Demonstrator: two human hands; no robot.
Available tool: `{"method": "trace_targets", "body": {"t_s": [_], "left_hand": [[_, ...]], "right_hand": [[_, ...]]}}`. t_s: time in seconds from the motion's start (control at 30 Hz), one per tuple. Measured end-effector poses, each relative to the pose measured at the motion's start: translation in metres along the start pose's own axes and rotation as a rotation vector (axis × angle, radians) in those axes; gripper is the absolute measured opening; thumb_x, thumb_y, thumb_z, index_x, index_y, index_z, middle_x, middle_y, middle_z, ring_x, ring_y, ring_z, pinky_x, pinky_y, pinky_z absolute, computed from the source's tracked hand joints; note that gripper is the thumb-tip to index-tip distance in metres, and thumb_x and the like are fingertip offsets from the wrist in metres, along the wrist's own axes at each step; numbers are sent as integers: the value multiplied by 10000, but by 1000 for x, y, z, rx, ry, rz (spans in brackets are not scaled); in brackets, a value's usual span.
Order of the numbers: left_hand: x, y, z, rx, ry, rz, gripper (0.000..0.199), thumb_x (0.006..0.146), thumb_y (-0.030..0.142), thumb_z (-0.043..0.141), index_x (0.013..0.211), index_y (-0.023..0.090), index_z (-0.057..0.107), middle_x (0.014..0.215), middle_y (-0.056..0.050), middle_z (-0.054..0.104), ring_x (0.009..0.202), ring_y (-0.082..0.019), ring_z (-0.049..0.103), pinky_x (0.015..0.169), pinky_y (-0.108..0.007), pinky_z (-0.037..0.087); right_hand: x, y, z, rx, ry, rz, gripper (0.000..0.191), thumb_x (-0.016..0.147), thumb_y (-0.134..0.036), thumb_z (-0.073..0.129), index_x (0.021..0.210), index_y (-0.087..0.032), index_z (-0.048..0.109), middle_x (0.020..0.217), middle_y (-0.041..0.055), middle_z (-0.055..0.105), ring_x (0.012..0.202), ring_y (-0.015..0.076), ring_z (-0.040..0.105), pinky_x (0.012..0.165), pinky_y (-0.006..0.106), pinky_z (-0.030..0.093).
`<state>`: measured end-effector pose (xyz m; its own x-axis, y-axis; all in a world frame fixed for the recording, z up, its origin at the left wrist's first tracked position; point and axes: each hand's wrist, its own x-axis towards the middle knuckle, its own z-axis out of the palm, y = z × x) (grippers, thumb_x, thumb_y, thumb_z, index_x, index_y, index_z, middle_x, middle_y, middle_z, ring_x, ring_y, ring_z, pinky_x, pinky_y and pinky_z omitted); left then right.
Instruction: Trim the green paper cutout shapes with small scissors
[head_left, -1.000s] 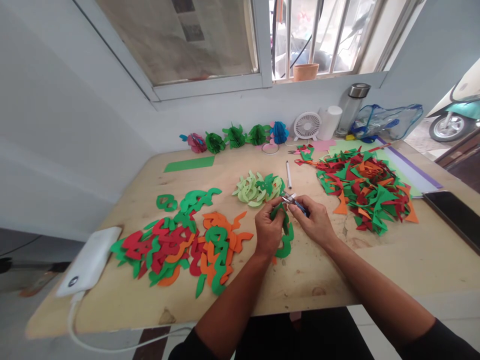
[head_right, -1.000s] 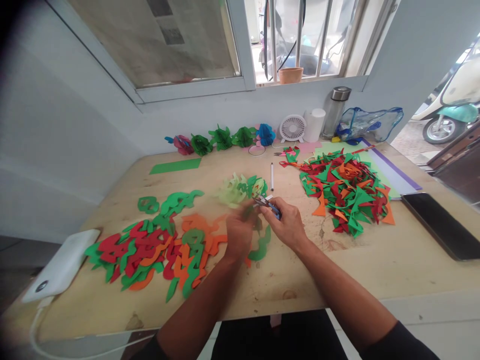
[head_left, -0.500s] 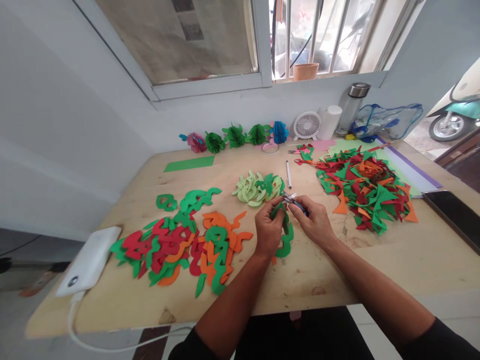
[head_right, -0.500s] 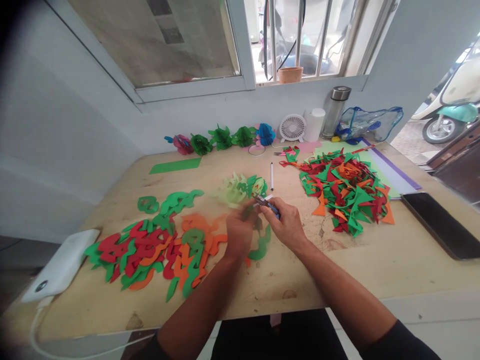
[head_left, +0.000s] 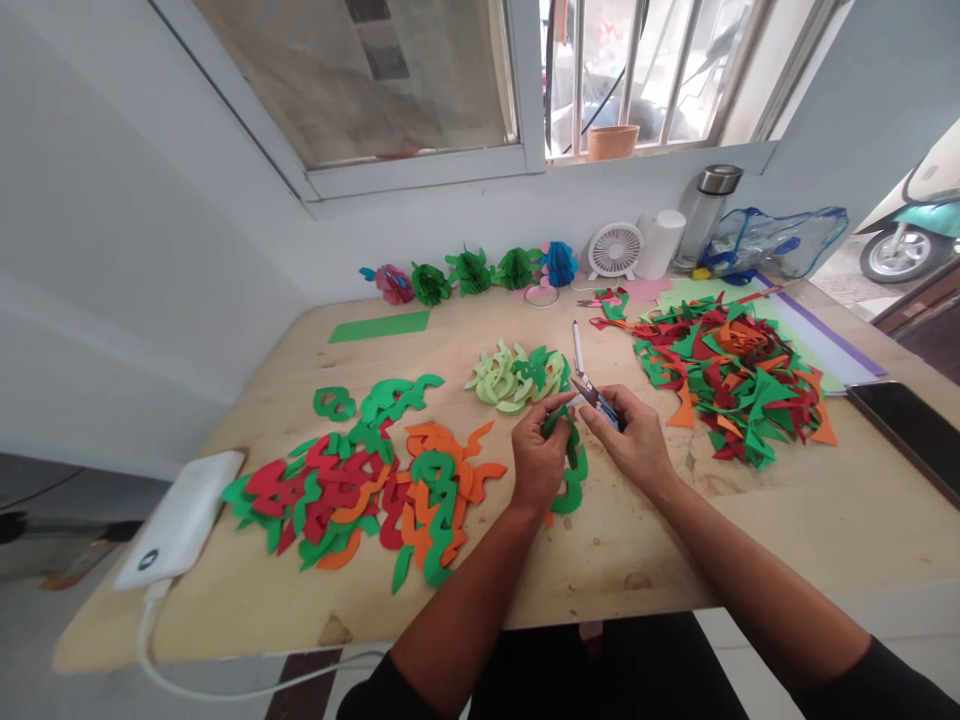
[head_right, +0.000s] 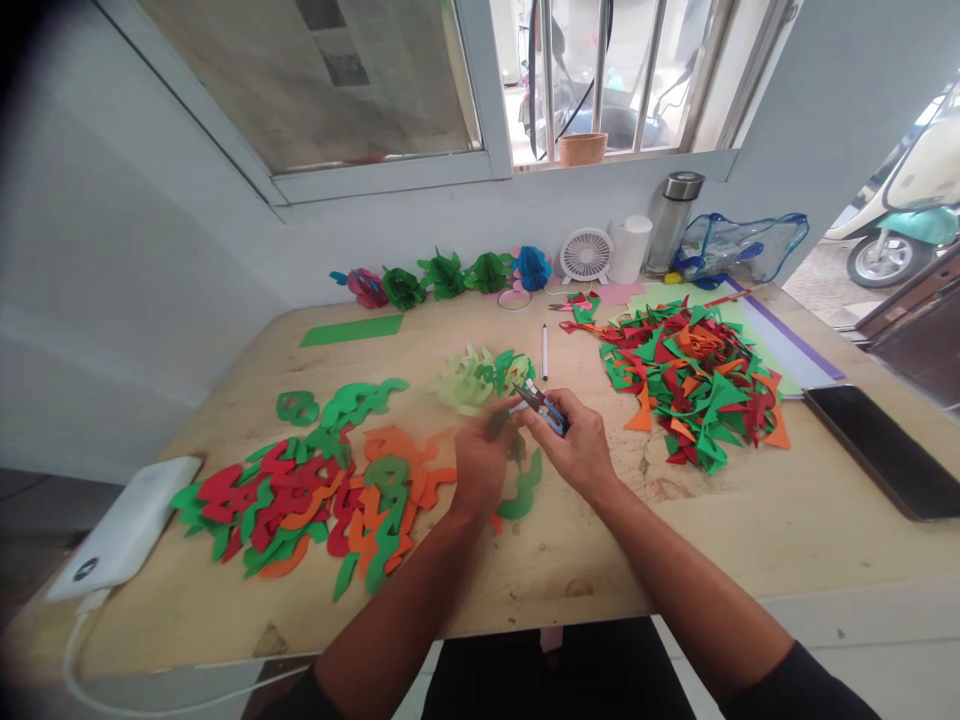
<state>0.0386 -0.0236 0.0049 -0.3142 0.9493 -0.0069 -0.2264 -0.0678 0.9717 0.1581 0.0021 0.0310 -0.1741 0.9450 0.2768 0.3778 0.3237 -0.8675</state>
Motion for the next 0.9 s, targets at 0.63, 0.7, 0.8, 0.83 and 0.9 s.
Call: {"method": "trace_targets", "body": {"t_s": [0.63,0.7,0.8,0.83,0.9], "left_hand": [[-5,4,4,68,-76,-2,311,738,307,652,1016,170,681,503,50,532,379,-56,455,376,-162,366],[-4,3,4,79,-77,-7,315,740,303,648,1024,168,678,489,55,519,372,-53,444,370,-159,359],[-3,3,3,108,-63,0,306,743,283,639,1025,172,682,491,55,515,373,-45,425,379,-155,363],[-3,3,3,114,-57,4,303,745,276,633,1026,174,683,506,52,524,376,-42,424,381,-154,365],[-3,3,4,110,-49,11,302,748,265,619,1031,181,683,573,39,560,381,-37,424,375,-155,361]], "right_hand": [[0,-1,-3,108,59,9,182,794,-348,550,720,-183,564,506,-55,436,444,79,321,420,221,242],[-1,-2,-3,114,68,7,174,790,-341,553,717,-183,557,500,-62,409,443,77,303,420,223,229],[-1,-1,-3,117,73,5,167,788,-336,553,722,-183,553,498,-66,387,444,75,291,422,222,218],[-1,0,-3,117,75,1,163,789,-332,552,721,-183,552,497,-67,381,445,75,290,423,221,217],[0,1,-3,113,81,-9,157,790,-322,551,717,-183,551,493,-68,370,444,75,289,425,221,215]]}}
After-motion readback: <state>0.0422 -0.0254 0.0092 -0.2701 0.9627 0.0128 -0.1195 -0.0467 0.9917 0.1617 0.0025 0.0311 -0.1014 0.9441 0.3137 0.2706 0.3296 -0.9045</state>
